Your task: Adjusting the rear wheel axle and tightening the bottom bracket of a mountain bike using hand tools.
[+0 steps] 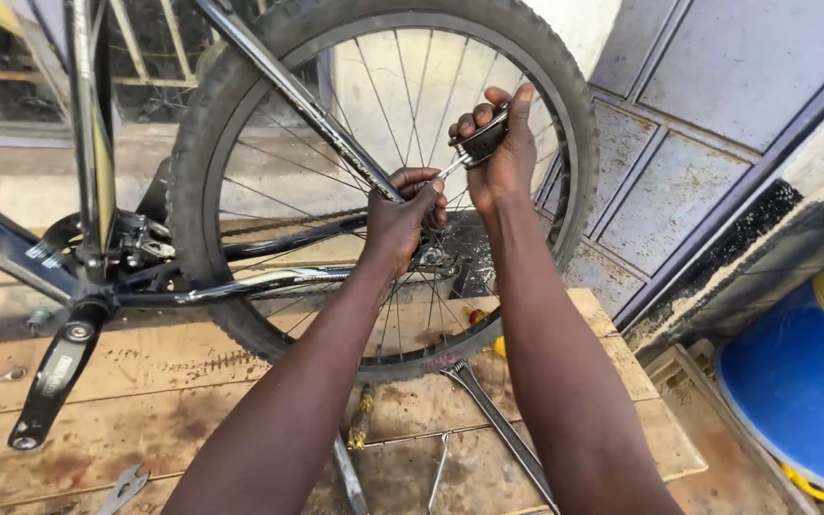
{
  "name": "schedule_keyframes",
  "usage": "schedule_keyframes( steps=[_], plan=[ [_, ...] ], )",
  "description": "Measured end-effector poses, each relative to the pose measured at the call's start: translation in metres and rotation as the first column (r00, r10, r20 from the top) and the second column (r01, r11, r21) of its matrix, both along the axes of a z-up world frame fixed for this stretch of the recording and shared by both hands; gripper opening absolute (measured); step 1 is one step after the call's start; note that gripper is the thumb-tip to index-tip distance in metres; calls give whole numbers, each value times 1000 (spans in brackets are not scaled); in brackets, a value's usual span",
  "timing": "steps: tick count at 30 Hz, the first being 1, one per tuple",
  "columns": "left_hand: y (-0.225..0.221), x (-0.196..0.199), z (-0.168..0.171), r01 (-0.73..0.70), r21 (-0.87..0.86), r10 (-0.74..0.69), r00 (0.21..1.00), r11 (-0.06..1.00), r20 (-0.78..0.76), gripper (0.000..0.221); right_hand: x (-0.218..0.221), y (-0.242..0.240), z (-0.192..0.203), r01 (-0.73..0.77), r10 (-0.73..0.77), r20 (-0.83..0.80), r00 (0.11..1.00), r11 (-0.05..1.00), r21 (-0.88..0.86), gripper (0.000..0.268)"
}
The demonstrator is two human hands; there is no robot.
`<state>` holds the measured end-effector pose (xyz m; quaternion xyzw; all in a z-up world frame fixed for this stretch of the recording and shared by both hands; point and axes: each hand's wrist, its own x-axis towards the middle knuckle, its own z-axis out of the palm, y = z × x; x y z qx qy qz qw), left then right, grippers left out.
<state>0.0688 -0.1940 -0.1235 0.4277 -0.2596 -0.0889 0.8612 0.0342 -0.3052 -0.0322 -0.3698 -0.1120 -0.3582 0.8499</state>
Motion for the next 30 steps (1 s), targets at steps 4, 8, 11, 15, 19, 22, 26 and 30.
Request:
schedule_keyframes(
  steps=[4,8,11,15,19,22,26,30],
  plan=[
    [14,-14,13,-42,138,42,999,990,0,18,-8,19,15,258,-335,-247,909,919,-298,2],
    [-3,0,-6,-12,-55,19,992,998,128,22,7,2,1,245,-695,54,717,178,-953,33],
    [-22,19,-22,-7,-70,13,996,998,88,20,23,-20,-3,195,-572,1,820,279,-940,23],
    [-21,16,-22,-12,-67,14,999,998,34,16,-7,4,17,21,-241,-258,936,767,-641,40],
    [-5,-3,-8,-1,-130,2,1000,992,9,17,-11,-24,5,-206,97,-246,964,858,-470,52],
    [-1,-7,-2,6,-88,-7,1000,996,-13,16,-13,-39,2,-294,232,-207,950,887,-356,47],
    [-8,-3,-8,20,-111,-22,999,994,-24,18,-27,-23,9,-116,-111,-399,910,857,-502,20],
    [-5,-5,-8,17,-96,-17,1000,995,1,18,-31,-38,-1,207,-652,-361,666,628,-750,36]
  ],
)
